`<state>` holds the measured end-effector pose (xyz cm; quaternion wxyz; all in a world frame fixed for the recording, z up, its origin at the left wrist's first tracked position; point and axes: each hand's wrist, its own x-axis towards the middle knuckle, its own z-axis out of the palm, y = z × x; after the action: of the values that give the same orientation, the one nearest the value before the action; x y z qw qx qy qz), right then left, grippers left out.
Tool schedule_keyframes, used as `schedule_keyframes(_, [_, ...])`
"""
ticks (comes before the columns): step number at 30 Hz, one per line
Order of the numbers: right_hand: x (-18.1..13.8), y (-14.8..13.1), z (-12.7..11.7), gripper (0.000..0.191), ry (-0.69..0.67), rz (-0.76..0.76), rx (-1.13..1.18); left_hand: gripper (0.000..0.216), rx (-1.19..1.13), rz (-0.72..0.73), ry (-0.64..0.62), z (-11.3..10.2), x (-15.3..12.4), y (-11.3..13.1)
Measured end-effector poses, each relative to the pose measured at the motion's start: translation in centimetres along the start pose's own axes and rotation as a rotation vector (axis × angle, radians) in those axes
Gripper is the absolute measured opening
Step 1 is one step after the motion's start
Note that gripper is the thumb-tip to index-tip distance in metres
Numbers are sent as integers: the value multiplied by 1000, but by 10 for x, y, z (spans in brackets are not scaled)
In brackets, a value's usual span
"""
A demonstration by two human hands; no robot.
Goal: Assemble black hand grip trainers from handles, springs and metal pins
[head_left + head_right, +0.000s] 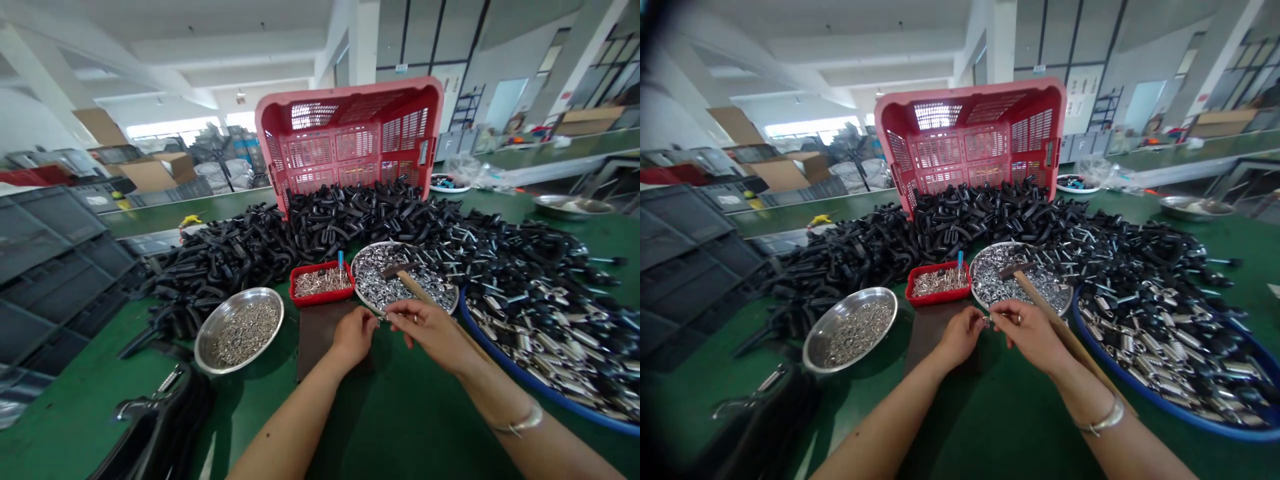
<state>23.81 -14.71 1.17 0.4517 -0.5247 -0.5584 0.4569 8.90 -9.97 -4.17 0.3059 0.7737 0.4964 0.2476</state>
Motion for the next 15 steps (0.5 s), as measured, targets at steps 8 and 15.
schedule_keyframes(8, [31, 27, 30, 29, 11, -26, 39, 18, -559, -111, -13, -11, 1, -23])
schedule_keyframes(15, [37, 32, 27, 30, 56, 43, 124, 16, -559, -131, 5, -11, 6, -25])
